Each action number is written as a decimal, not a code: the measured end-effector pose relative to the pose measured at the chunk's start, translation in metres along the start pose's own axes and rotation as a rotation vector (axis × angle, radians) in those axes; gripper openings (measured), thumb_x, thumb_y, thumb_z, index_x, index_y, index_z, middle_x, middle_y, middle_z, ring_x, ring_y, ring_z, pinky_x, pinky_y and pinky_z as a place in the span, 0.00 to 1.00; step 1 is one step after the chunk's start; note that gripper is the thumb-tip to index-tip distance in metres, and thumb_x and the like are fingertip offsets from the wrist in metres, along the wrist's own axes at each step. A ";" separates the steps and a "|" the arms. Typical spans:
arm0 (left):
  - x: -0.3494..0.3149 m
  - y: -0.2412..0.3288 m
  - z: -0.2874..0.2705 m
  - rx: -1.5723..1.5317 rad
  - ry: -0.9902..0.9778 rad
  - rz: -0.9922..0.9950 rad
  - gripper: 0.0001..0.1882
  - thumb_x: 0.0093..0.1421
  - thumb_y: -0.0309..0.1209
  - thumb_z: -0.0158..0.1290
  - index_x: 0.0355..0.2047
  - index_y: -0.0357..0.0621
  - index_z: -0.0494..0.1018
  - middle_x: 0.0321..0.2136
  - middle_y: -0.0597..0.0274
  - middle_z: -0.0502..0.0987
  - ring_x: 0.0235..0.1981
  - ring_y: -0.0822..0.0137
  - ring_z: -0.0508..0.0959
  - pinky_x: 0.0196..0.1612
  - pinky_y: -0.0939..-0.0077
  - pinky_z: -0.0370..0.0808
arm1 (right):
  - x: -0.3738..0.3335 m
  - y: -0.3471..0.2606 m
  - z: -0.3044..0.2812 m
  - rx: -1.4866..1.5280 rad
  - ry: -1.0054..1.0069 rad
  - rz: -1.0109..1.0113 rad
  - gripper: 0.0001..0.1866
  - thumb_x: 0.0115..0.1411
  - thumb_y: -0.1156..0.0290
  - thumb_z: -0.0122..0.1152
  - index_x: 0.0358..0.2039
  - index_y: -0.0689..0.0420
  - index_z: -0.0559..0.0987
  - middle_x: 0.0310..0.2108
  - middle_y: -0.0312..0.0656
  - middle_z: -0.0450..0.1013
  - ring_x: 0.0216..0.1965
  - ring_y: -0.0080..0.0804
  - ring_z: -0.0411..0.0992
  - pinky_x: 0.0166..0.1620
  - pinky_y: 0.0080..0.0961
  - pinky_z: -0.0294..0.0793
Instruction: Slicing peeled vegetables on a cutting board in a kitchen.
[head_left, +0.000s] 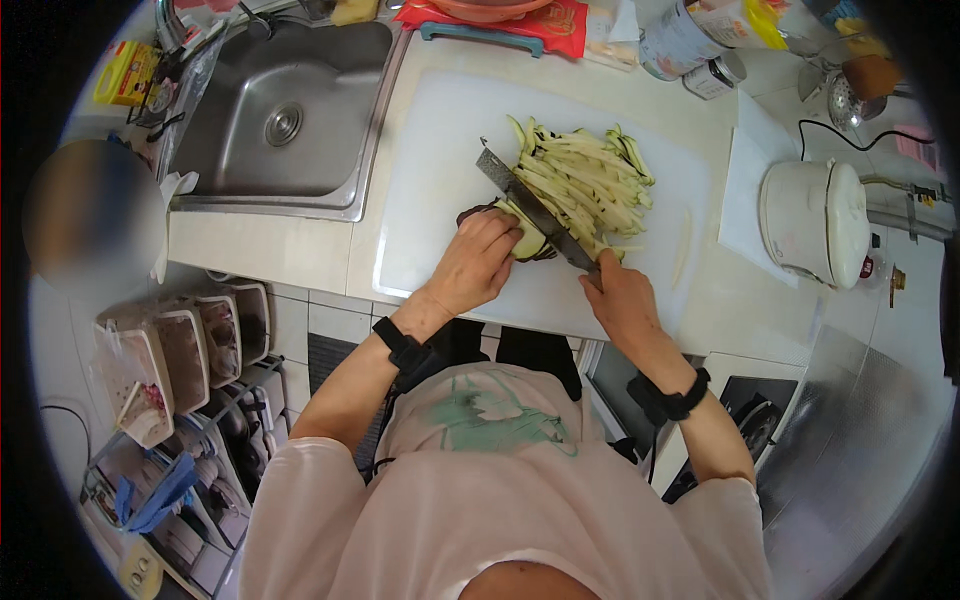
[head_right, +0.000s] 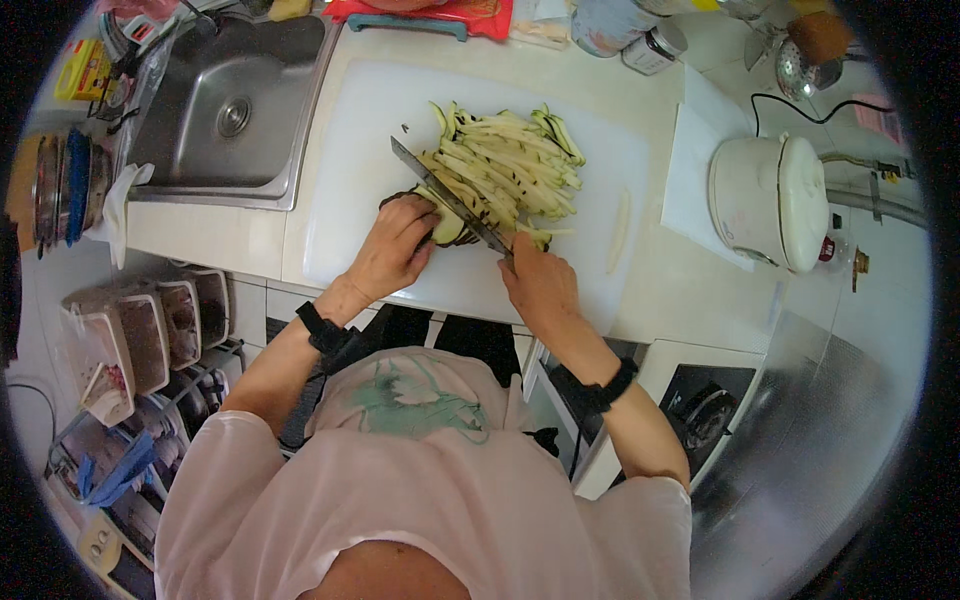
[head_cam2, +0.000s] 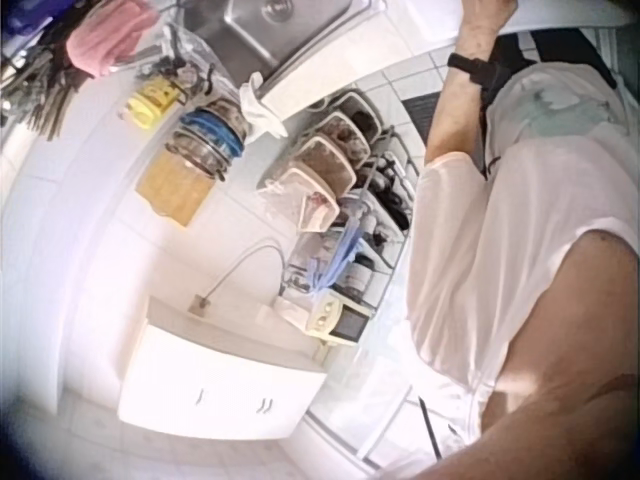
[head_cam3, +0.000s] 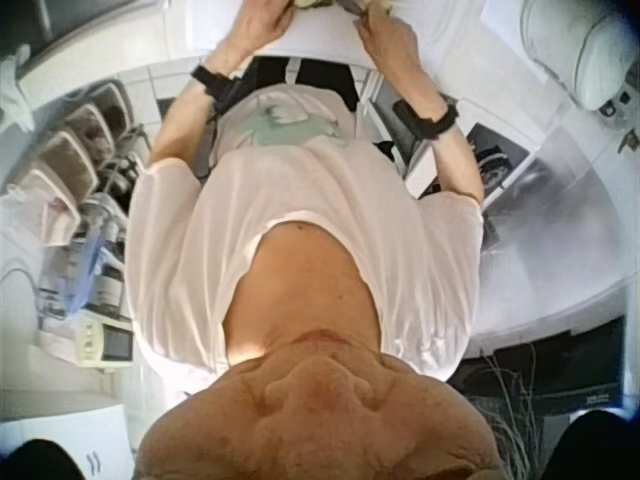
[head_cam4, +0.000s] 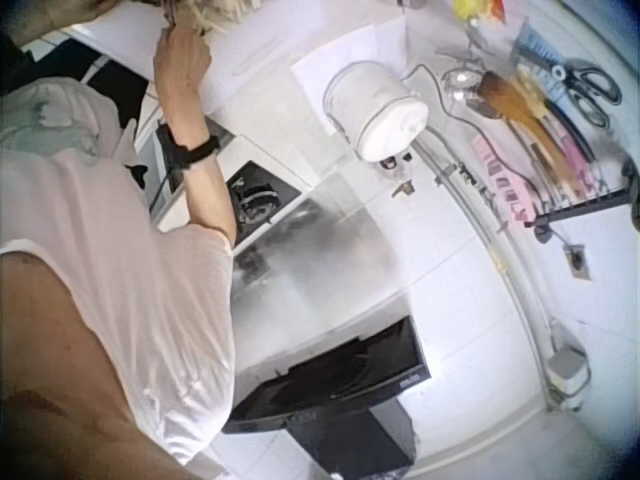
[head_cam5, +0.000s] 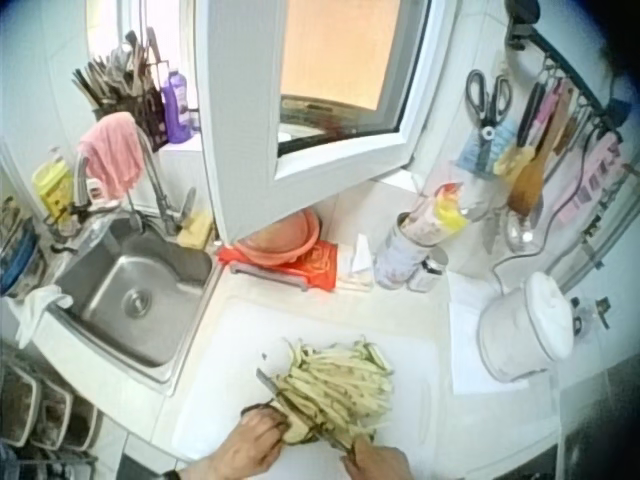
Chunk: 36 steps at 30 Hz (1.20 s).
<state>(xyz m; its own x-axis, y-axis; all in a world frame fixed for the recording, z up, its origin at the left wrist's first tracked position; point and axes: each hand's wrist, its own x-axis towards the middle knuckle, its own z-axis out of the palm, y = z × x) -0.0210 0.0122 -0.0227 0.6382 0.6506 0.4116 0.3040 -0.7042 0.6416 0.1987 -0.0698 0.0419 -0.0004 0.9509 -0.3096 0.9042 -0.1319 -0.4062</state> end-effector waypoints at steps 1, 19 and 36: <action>-0.002 -0.002 0.000 -0.001 0.000 -0.005 0.20 0.43 0.19 0.56 0.40 0.35 0.70 0.43 0.52 0.70 0.47 0.51 0.69 0.51 0.57 0.66 | -0.004 -0.005 -0.010 0.000 -0.005 -0.001 0.13 0.60 0.68 0.57 0.34 0.62 0.65 0.19 0.54 0.73 0.24 0.58 0.73 0.28 0.49 0.71; 0.004 -0.005 0.002 0.033 0.004 0.014 0.17 0.45 0.19 0.55 0.38 0.36 0.72 0.40 0.54 0.71 0.47 0.52 0.70 0.52 0.58 0.67 | 0.009 -0.011 0.026 0.025 0.027 0.063 0.12 0.60 0.69 0.57 0.34 0.63 0.66 0.22 0.55 0.74 0.27 0.58 0.74 0.31 0.48 0.73; -0.008 -0.008 0.001 0.089 -0.009 -0.010 0.20 0.43 0.20 0.58 0.39 0.39 0.71 0.42 0.55 0.71 0.48 0.51 0.69 0.51 0.57 0.65 | -0.011 -0.025 0.006 -0.086 -0.061 0.048 0.10 0.59 0.70 0.57 0.34 0.62 0.67 0.23 0.57 0.74 0.28 0.58 0.75 0.30 0.49 0.73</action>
<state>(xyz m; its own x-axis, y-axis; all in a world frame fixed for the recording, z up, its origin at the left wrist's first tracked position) -0.0279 0.0120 -0.0321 0.6414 0.6551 0.3993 0.3717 -0.7206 0.5853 0.1732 -0.0786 0.0505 0.0202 0.9248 -0.3800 0.9372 -0.1499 -0.3149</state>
